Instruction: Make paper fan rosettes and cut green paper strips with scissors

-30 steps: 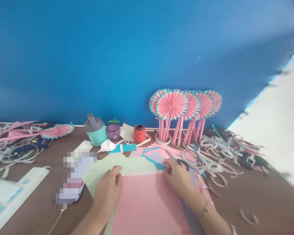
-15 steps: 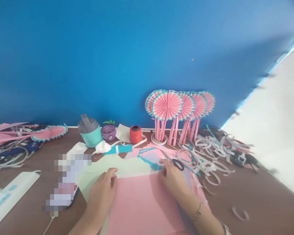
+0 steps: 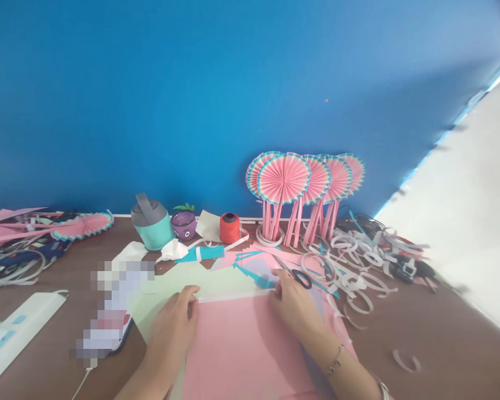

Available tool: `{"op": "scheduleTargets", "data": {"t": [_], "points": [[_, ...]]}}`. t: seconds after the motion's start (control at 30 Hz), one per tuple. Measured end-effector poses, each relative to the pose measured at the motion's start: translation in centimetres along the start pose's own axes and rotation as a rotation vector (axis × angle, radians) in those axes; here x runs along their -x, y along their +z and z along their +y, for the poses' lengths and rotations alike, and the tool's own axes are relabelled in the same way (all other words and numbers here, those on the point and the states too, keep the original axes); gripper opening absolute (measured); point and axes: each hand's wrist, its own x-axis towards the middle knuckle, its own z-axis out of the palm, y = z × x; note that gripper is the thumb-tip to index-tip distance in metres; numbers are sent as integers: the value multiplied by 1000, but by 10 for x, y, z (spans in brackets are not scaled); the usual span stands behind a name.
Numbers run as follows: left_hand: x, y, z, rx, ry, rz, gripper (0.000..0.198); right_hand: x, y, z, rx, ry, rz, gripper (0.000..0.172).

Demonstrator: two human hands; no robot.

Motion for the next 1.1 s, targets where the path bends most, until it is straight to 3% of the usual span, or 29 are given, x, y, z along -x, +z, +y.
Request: {"op": "scheduleTargets", "data": {"t": [0.33, 0.73, 1.1], "points": [[0, 0, 0, 0, 20, 23, 29, 1, -9, 1, 1, -8, 11, 45], [0, 1, 0, 0, 22, 31, 28, -3, -2, 8, 74, -43, 51, 47], [-3, 0, 0, 25, 33, 35, 26, -3, 0, 6, 50, -68, 20, 29]]}}
